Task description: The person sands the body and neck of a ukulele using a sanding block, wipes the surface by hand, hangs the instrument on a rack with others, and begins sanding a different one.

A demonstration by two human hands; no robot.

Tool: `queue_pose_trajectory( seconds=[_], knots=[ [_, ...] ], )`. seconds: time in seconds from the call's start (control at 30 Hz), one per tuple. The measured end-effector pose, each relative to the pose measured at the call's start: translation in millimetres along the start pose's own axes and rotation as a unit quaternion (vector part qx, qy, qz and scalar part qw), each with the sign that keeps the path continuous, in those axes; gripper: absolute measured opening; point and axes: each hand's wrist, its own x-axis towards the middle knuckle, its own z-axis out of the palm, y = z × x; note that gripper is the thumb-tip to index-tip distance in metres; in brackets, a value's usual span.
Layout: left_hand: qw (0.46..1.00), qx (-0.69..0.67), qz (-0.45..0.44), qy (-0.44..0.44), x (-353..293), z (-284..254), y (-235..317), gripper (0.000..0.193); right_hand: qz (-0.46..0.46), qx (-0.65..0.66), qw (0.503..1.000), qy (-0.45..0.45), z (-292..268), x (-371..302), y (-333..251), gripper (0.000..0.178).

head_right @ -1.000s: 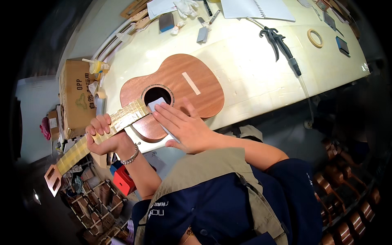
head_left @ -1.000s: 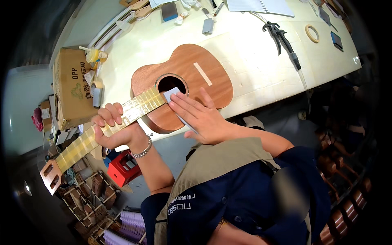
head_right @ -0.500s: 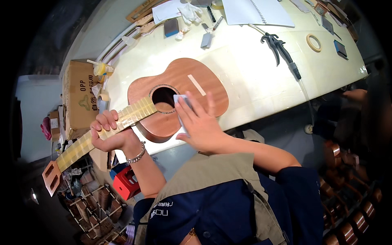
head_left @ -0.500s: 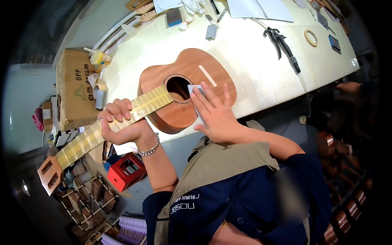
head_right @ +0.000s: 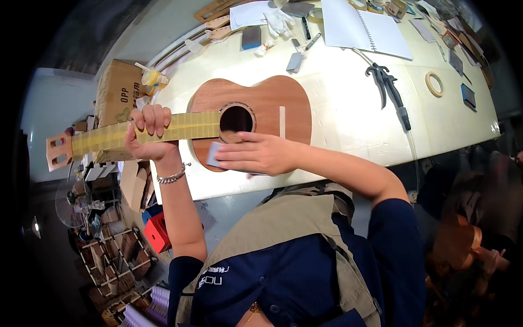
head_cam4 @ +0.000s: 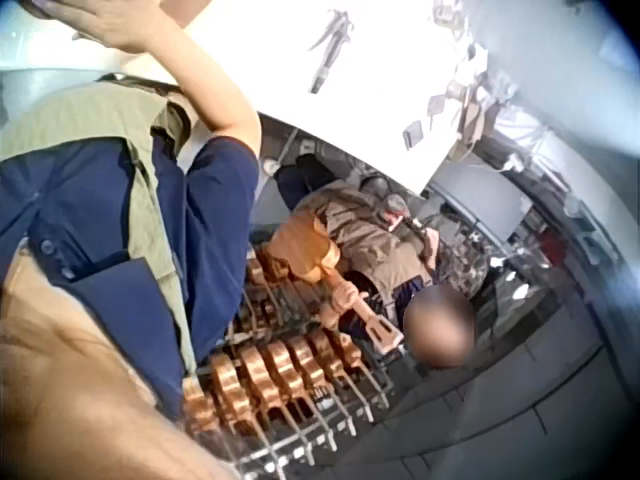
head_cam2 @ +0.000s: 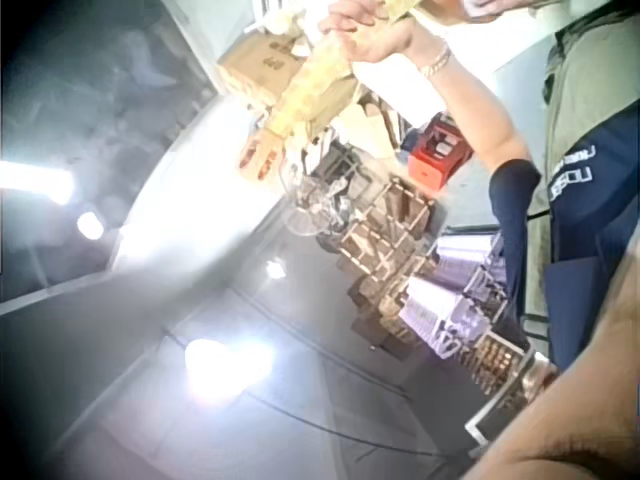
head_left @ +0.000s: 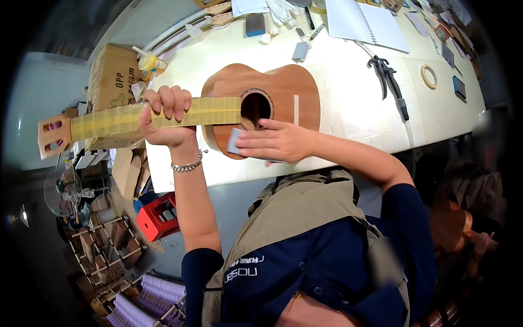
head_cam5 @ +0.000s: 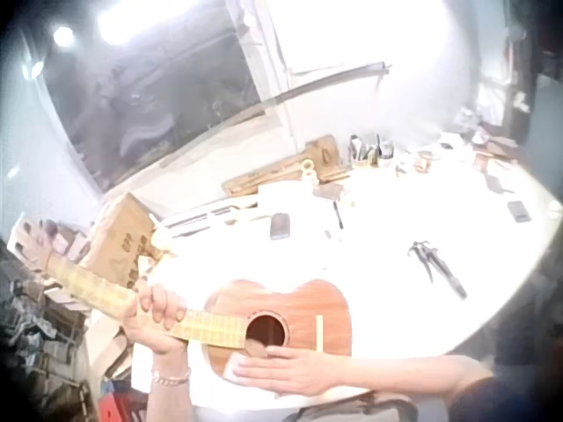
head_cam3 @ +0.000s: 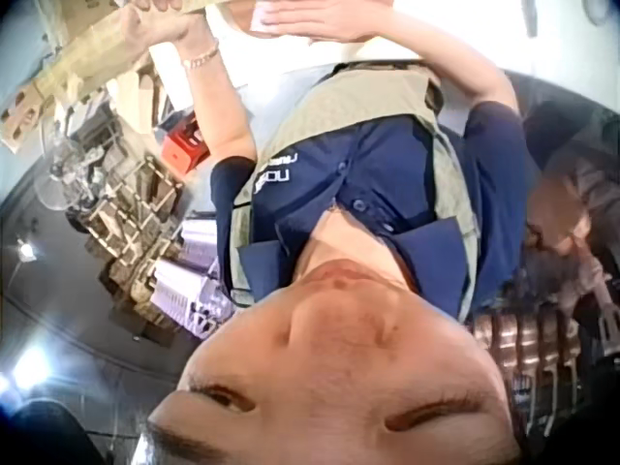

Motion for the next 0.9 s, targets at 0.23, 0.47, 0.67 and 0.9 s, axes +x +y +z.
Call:
queue_pose_trajectory(
  seconds=[0.23, 0.47, 0.67, 0.9],
  knots=[
    [1.0, 0.005, -0.006, -0.02, 9, 9, -6, 0.022, -0.015, -0.053, 0.998, -0.021, -29, 4, 19, 0.049],
    [0.999, 0.034, -0.007, -0.014, 13, 16, -7, 0.023, -0.062, -0.03, 0.998, 0.006, -36, 18, 34, 0.049],
    [1.0, 0.015, -0.011, 0.009, 8, 24, -12, 0.024, -0.037, 0.018, 0.998, 0.05, -26, 31, 25, 0.044],
    [0.977, 0.059, 0.127, 0.161, -13, 2, -8, 0.025, 0.2, 0.07, 0.977, 0.014, -1, -48, -16, 0.069]
  ],
)
